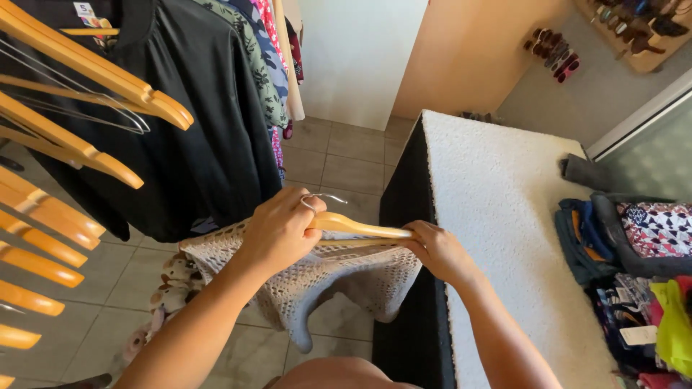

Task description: The person hangs several pieces of clothing on a metal clothing rack. They pick up items from a pile on a nearby surface, place them on wooden hangers, and hang them on the rack. The items include a purple top, a blue patterned top, a floral top, a black jacket, and a beige knit top.

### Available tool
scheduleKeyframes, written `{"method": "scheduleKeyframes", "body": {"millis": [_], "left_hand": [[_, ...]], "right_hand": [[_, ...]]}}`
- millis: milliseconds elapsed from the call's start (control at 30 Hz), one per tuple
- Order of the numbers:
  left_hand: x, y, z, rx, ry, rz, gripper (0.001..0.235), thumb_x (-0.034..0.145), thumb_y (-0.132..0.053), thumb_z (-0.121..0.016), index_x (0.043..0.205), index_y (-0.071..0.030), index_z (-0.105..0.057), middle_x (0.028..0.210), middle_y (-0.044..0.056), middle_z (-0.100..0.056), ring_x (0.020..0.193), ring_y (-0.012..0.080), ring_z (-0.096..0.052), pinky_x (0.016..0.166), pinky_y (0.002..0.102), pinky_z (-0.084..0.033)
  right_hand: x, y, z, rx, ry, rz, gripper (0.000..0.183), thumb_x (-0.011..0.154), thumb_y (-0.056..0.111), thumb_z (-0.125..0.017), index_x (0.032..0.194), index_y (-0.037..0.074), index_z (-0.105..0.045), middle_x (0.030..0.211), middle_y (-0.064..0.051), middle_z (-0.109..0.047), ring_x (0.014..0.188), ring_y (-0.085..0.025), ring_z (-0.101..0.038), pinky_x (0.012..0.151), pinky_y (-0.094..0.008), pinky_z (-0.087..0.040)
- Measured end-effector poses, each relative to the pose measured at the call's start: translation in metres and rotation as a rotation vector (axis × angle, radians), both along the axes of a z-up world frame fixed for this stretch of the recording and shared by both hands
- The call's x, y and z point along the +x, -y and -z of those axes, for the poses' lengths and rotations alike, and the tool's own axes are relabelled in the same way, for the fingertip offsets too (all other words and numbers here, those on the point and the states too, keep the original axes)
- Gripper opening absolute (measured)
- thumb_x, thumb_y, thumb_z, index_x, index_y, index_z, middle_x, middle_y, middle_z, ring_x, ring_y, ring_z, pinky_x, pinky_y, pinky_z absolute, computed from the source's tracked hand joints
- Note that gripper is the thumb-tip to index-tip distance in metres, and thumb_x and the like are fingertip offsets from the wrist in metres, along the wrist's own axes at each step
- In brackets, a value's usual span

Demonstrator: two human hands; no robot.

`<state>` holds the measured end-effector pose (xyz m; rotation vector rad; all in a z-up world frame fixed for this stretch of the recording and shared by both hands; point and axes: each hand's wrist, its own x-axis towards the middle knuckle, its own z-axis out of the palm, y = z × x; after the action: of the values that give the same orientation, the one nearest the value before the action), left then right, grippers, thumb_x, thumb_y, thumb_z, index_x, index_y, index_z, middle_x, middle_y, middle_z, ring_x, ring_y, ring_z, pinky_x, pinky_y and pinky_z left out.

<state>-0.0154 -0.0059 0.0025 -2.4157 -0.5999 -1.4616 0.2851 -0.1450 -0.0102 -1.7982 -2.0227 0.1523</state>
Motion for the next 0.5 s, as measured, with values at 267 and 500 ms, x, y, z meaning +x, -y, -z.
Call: {"method": "scheduleKeyframes", "body": {"millis": [267, 500], "left_hand": [[-0.006, -0.006, -0.006, 0.01, -0.016, 0.035, 0.027, 0.068, -0.007, -0.071, 0.092, -0.014, -0.06, 0.078, 0.003, -0.057, 0.077, 0.0252, -0.067, 0.068, 0.03, -0.059], [-0.023, -0.013, -0.014, 0.024, -0.052, 0.021, 0.026, 0.068, -0.007, -0.069, 0.09, -0.015, -0.057, 0.078, 0.003, -0.054, 0.074, 0.0261, -0.065, 0.067, 0.032, -0.058]], "right_hand": [[0.011, -0.022, 0.053, 0.201, 0.193, -0.027, 0.029, 0.096, 0.036, -0.066, 0.103, 0.009, -0.057, 0.079, -0.012, -0.063, 0.078, -0.037, -0.071, 0.071, -0.047, -0.057], [0.002, -0.012, 0.019, 0.206, -0.26, -0.055, 0.016, 0.101, 0.02, -0.06, 0.113, 0.01, -0.065, 0.099, -0.009, -0.065, 0.09, -0.035, -0.071, 0.078, -0.041, -0.058]]}}
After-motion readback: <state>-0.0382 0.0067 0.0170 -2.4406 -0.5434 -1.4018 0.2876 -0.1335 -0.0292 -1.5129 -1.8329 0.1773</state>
